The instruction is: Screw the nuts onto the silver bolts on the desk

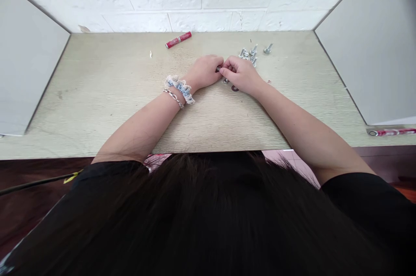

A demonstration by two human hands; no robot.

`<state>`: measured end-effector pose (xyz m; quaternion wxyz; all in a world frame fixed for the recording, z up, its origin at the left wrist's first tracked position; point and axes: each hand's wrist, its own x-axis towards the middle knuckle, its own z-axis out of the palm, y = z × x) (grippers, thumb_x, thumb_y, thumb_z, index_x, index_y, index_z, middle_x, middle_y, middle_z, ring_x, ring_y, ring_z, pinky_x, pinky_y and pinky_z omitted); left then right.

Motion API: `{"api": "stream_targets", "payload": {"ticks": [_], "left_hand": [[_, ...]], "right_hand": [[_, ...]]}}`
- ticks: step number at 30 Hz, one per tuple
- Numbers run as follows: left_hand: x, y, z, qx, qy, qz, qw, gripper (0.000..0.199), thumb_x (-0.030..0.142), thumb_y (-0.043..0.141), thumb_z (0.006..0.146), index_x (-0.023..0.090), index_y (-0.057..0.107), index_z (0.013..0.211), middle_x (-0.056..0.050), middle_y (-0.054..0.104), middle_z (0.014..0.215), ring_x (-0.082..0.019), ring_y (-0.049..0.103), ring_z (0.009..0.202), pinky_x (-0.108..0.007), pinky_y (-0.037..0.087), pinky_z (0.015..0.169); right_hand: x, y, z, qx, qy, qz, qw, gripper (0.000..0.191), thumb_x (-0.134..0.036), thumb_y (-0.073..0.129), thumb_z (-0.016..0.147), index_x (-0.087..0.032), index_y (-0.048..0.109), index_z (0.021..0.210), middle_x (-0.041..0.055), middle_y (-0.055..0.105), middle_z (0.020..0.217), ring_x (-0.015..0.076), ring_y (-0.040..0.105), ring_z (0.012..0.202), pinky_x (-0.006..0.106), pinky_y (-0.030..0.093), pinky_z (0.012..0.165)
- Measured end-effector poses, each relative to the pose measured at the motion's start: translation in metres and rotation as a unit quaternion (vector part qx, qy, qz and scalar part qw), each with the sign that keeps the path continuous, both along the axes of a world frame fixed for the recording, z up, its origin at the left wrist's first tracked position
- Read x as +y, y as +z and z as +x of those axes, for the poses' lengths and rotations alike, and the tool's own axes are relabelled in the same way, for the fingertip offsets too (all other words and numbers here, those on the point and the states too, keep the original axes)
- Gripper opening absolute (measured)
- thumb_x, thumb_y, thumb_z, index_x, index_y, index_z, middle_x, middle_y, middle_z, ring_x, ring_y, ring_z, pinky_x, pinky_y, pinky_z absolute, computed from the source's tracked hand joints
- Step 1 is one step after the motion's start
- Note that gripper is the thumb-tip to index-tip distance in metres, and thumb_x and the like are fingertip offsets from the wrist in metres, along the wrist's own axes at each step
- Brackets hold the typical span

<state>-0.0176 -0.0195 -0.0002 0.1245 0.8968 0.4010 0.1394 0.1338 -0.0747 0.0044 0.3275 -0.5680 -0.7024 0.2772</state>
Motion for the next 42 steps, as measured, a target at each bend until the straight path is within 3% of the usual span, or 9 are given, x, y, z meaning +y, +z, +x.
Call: {"api": "stream_targets", "payload": {"ticks": [8, 15, 23, 28, 36, 42], "left_hand": [[0.0005, -0.002, 0.0, -0.01, -0.003, -0.001, 1.0, 0.028, 0.038, 0.04, 0.09, 0.02, 0.062, 0.09, -0.004, 0.065, 0.091, -0.023, 0.056, 0.094, -0.04, 0.042, 0.082], [0.0013, -0.0017, -0.0006, 0.001, -0.012, 0.003, 1.0, 0.02, 0.033, 0.043, 0.087, 0.023, 0.061, 0.087, -0.003, 0.065, 0.095, -0.019, 0.053, 0.088, -0.039, 0.041, 0.078], [-0.0018, 0.0015, -0.002, -0.013, -0.02, -0.036, 0.999, 0.023, 0.036, 0.044, 0.088, 0.022, 0.06, 0.096, -0.006, 0.067, 0.096, -0.022, 0.051, 0.097, -0.038, 0.039, 0.088], [-0.0054, 0.0054, -0.0027, 0.002, -0.022, 0.003, 1.0, 0.021, 0.03, 0.042, 0.086, 0.021, 0.061, 0.091, -0.009, 0.065, 0.098, -0.023, 0.054, 0.092, -0.038, 0.04, 0.08], [0.0003, -0.0003, -0.0012, 0.003, -0.011, -0.024, 1.0, 0.03, 0.041, 0.042, 0.089, 0.023, 0.061, 0.103, -0.006, 0.068, 0.1, -0.023, 0.05, 0.099, -0.04, 0.039, 0.09], [0.0009, -0.0013, 0.0, 0.009, -0.005, 0.004, 1.0, 0.026, 0.043, 0.042, 0.089, 0.026, 0.061, 0.092, -0.003, 0.068, 0.097, -0.019, 0.051, 0.088, -0.04, 0.041, 0.081]], "right_hand": [[0.001, -0.0008, 0.0003, -0.004, 0.001, -0.002, 1.0, 0.019, -0.032, 0.059, 0.085, -0.019, 0.049, 0.077, -0.0032, 0.047, 0.06, 0.0082, 0.05, 0.05, 0.026, 0.047, 0.05], [0.0013, -0.0011, 0.0013, -0.008, 0.006, -0.003, 1.0, 0.017, -0.031, 0.057, 0.086, -0.019, 0.049, 0.077, -0.0017, 0.047, 0.063, 0.0095, 0.052, 0.054, 0.025, 0.045, 0.05], [0.0012, -0.0008, 0.0012, 0.002, 0.014, 0.003, 1.0, 0.016, -0.032, 0.059, 0.085, -0.019, 0.051, 0.08, 0.0, 0.049, 0.066, 0.0115, 0.055, 0.063, 0.023, 0.047, 0.05], [0.0005, 0.0002, 0.0012, -0.008, 0.007, -0.001, 1.0, 0.014, -0.031, 0.058, 0.085, -0.019, 0.052, 0.08, 0.0001, 0.05, 0.067, 0.0119, 0.056, 0.062, 0.024, 0.047, 0.05], [-0.0022, 0.003, 0.0, -0.009, 0.0, -0.008, 1.0, 0.016, -0.032, 0.058, 0.085, -0.02, 0.051, 0.079, 0.0001, 0.049, 0.066, 0.0123, 0.054, 0.062, 0.025, 0.047, 0.05], [-0.0024, 0.0034, 0.0, -0.004, 0.004, -0.008, 1.0, 0.02, -0.035, 0.058, 0.085, -0.02, 0.048, 0.077, 0.0005, 0.05, 0.066, 0.0123, 0.053, 0.061, 0.025, 0.045, 0.048]]}}
